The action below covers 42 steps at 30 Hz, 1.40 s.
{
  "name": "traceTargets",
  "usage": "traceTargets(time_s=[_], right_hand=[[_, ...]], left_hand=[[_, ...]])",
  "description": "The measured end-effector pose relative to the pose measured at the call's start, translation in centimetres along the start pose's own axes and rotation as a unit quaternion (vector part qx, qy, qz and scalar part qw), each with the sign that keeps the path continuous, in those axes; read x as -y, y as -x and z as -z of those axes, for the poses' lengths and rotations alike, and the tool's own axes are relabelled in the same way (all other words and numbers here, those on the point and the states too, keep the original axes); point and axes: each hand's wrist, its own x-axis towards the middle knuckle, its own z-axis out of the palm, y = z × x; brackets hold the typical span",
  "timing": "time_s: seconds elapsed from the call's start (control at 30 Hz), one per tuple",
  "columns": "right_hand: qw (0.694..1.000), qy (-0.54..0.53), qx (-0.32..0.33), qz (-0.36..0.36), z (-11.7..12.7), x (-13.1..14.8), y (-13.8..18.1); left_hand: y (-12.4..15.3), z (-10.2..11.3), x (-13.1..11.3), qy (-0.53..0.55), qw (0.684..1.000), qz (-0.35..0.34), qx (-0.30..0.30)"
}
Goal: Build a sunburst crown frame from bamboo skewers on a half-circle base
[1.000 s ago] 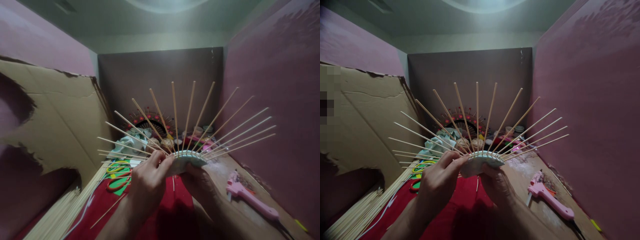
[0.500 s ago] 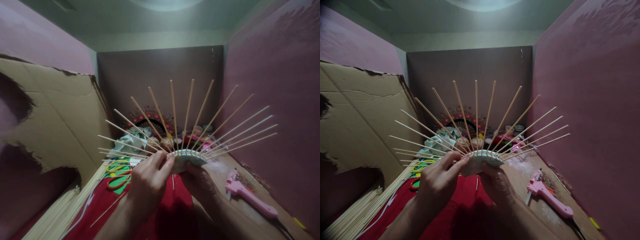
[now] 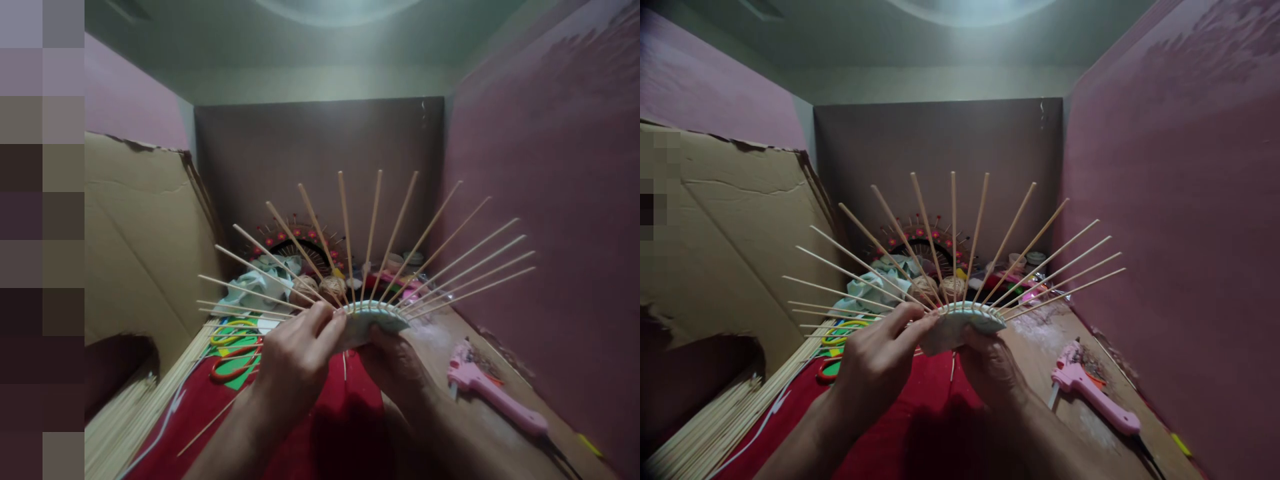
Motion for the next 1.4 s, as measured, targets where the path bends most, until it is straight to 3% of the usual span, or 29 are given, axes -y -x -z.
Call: traceTargets(time_s=[0.3,1.4], right_hand=[[1.000,-0.004,0.006,-0.002,-0.08,-0.05,0.11],[1.000,-0.005,0.023,-0.003,-0.19,0.10,0.25]], left_hand=[[0.10,-0.47,-0.55,-0.012,0.999,0.017,-0.046],[0.29,-0.33,-0.81,0.019,0.999,0.019,-0.037]])
